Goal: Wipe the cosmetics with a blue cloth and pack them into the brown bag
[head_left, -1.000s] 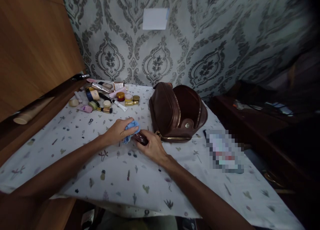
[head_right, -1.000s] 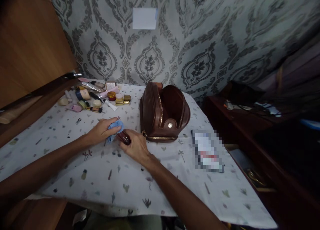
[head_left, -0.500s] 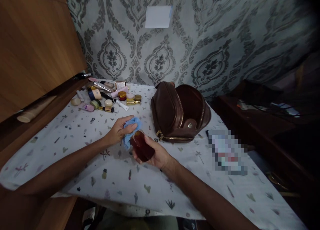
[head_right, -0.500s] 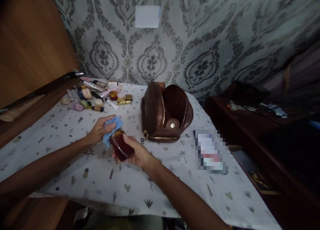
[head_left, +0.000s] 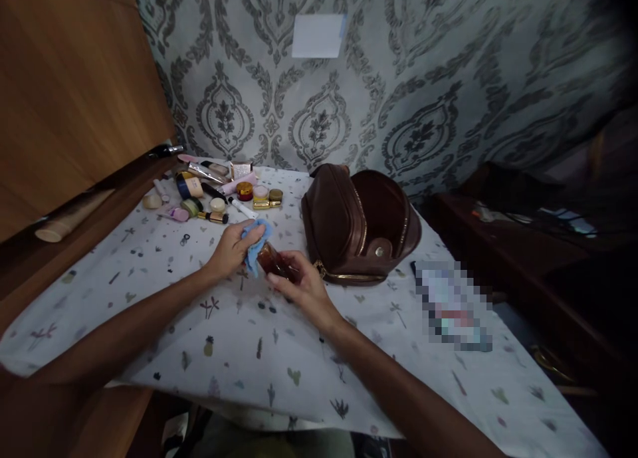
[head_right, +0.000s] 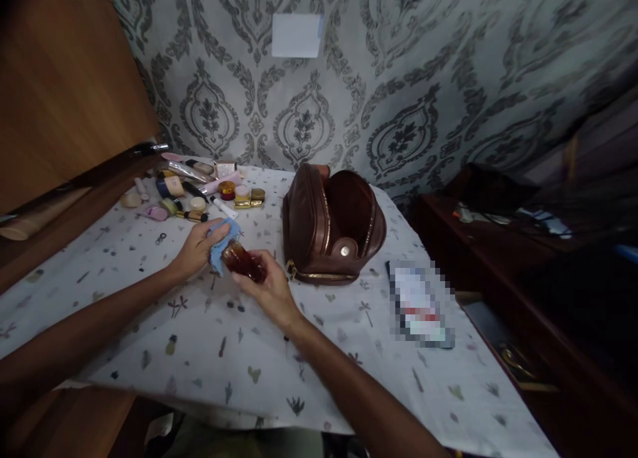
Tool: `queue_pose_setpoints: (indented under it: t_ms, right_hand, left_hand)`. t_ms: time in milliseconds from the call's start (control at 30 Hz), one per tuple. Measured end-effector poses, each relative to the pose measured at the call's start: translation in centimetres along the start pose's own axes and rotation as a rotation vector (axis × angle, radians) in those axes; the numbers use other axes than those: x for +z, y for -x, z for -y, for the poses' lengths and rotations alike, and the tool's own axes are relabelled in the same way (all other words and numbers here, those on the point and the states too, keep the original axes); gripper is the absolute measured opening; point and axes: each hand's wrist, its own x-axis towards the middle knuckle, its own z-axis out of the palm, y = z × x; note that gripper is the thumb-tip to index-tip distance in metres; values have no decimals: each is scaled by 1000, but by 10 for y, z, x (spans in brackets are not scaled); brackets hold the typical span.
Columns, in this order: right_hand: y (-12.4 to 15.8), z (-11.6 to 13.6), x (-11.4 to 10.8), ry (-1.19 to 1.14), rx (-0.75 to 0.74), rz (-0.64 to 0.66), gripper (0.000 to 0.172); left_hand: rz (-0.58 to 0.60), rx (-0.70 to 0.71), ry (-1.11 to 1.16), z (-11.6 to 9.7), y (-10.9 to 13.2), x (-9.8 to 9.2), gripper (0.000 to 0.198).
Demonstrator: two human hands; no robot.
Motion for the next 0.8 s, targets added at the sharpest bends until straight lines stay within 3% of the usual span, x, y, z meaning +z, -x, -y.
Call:
queue_pose_setpoints:
  t_ms: [167, 300, 433, 667, 800]
  right_hand:
    - [-1, -1, 0, -390, 190, 151, 41]
    - [-2, -2, 2, -578, 233, 152, 36]
    - [-5, -3, 1, -667, 223, 84, 28]
    - [-15, -1, -8, -712, 145, -65, 22]
    - [-14, 3, -10, -690, 141, -40, 29]
  left_hand:
    - [-51, 74, -93, -1, 2, 2, 43]
    - [-113, 164, -311, 1, 9, 9, 36]
    - [-42, 347, -438, 4, 17, 20, 46]
    - [76, 693, -660, 4, 30, 29, 41]
    - [21, 726, -648, 6, 28, 25, 37]
